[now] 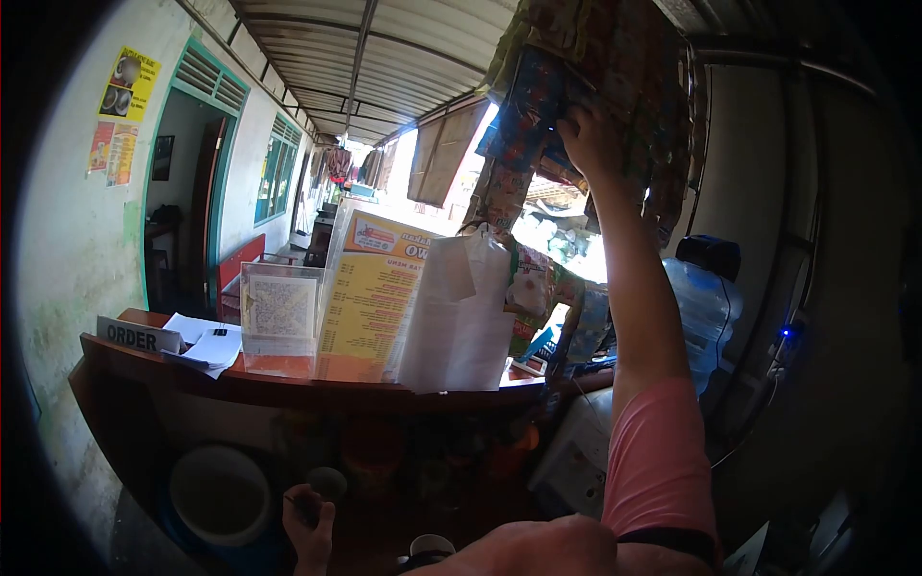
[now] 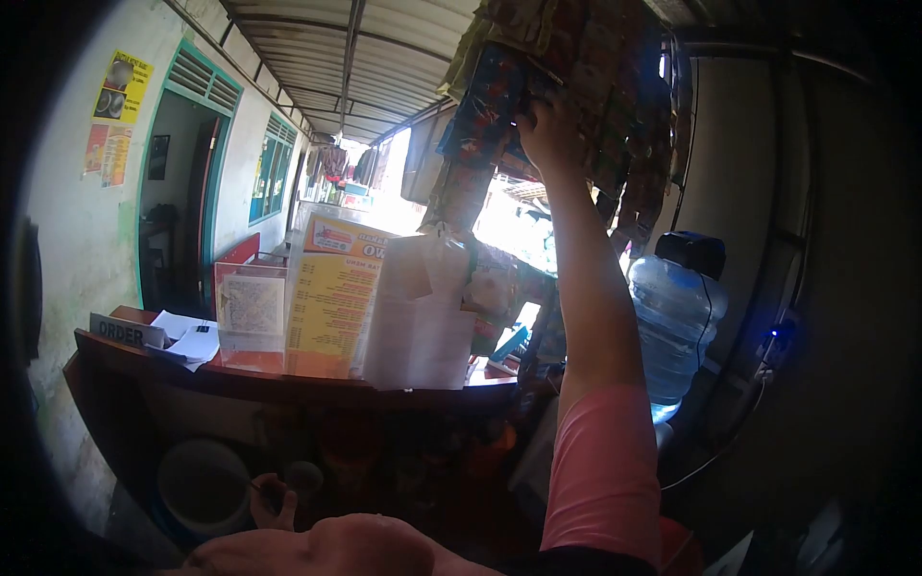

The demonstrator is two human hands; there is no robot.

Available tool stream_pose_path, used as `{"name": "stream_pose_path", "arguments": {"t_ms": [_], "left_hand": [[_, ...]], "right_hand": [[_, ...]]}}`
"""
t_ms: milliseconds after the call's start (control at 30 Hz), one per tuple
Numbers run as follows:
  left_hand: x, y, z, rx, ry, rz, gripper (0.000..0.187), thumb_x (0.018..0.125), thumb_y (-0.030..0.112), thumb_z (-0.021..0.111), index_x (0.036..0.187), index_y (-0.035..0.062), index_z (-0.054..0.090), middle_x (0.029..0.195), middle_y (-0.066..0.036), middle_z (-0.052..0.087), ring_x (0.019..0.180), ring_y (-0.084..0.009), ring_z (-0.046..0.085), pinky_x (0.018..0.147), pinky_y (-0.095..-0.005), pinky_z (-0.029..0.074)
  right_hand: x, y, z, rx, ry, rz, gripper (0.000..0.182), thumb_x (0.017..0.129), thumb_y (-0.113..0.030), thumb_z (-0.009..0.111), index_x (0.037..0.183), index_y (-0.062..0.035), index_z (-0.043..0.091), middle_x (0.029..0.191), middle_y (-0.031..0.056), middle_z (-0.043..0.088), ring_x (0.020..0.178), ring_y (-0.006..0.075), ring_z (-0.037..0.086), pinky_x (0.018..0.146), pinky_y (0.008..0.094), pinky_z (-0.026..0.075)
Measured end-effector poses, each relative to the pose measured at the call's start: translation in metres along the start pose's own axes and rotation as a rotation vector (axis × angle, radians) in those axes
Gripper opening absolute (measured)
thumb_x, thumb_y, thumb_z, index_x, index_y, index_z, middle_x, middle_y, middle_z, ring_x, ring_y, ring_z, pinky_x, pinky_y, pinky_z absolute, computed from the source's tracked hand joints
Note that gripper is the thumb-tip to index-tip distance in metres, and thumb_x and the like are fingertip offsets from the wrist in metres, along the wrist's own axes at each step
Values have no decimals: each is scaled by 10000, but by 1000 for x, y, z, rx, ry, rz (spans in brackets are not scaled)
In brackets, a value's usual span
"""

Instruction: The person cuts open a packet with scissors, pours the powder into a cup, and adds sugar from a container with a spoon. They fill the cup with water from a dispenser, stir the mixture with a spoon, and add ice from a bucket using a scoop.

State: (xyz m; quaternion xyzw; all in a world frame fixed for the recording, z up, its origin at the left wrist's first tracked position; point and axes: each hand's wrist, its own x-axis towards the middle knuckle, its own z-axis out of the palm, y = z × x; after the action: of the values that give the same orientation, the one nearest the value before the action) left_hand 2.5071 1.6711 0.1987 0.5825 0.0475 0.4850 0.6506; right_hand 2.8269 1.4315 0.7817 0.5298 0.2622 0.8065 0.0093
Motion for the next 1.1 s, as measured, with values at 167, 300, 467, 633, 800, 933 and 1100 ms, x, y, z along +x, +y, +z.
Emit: {"name": "stream_pose_path", "arguments": {"t_ms": [167, 300, 467, 633, 800, 933, 1100], "left_hand": [[6, 14, 4, -106, -75, -45, 451, 784, 210, 733, 1121, 48, 480, 911, -23, 534, 825, -98, 534, 743, -247, 453], [35, 59, 31, -242, -287, -12, 605, 776, 419, 714, 1150, 27, 446, 925, -42, 542, 895, -142, 566, 797, -283, 467], [59, 122, 88, -345, -498, 151, 858, 709, 659, 642, 1193, 4, 375, 982, -45, 510, 932, -143, 551, 818, -282, 457], [68, 140, 124, -284, -483, 196, 1002, 631, 788, 573, 1210, 3, 342, 1105, -69, 434, 1060, -139, 468, 847, -283, 433], [61, 163, 165, -337, -462, 316, 1051, 640, 771, 593, 1282, -8, 301, 1175, -103, 436, 1106, -169, 460, 878, -308, 430], [51, 164, 196, -366, -596, 417, 997, 714, 700, 598, 1310, -32, 274, 1209, -138, 438, 1137, -235, 464, 934, -351, 400], [49, 182, 236, -310, -716, 551, 866, 830, 598, 535, 1338, -54, 277, 1316, -209, 394, 1192, -276, 436, 991, -377, 347]], "right_hand": [[-1, -83, -58, 621, -98, 249, 277, 819, -265, 656, 1005, -61, 644, 1046, 114, 624, 945, 235, 622, 767, 341, 503], [-40, -187, -179, 1100, -535, -223, 231, 803, -144, 677, 1006, -45, 631, 1001, 117, 621, 926, 251, 617, 808, 336, 500], [-93, -227, -264, 1447, -774, -447, 368, 763, -141, 636, 1103, -21, 561, 1015, 119, 569, 957, 278, 587, 750, 379, 528], [-103, -211, -286, 1366, -579, -380, 399, 771, -132, 621, 1130, 21, 537, 1020, 128, 567, 935, 266, 600, 712, 356, 534], [-116, -185, -293, 1269, -455, -224, 386, 783, -122, 602, 1142, 4, 537, 1001, 137, 581, 821, 262, 641, 609, 335, 543], [-127, -158, -307, 1190, -513, -165, 430, 776, -110, 595, 1191, -20, 528, 900, 132, 604, 738, 265, 650, 575, 345, 542], [-125, -118, -317, 964, -763, -213, 457, 792, -138, 583, 1239, -68, 522, 842, 117, 609, 740, 250, 649, 579, 340, 543]]}}
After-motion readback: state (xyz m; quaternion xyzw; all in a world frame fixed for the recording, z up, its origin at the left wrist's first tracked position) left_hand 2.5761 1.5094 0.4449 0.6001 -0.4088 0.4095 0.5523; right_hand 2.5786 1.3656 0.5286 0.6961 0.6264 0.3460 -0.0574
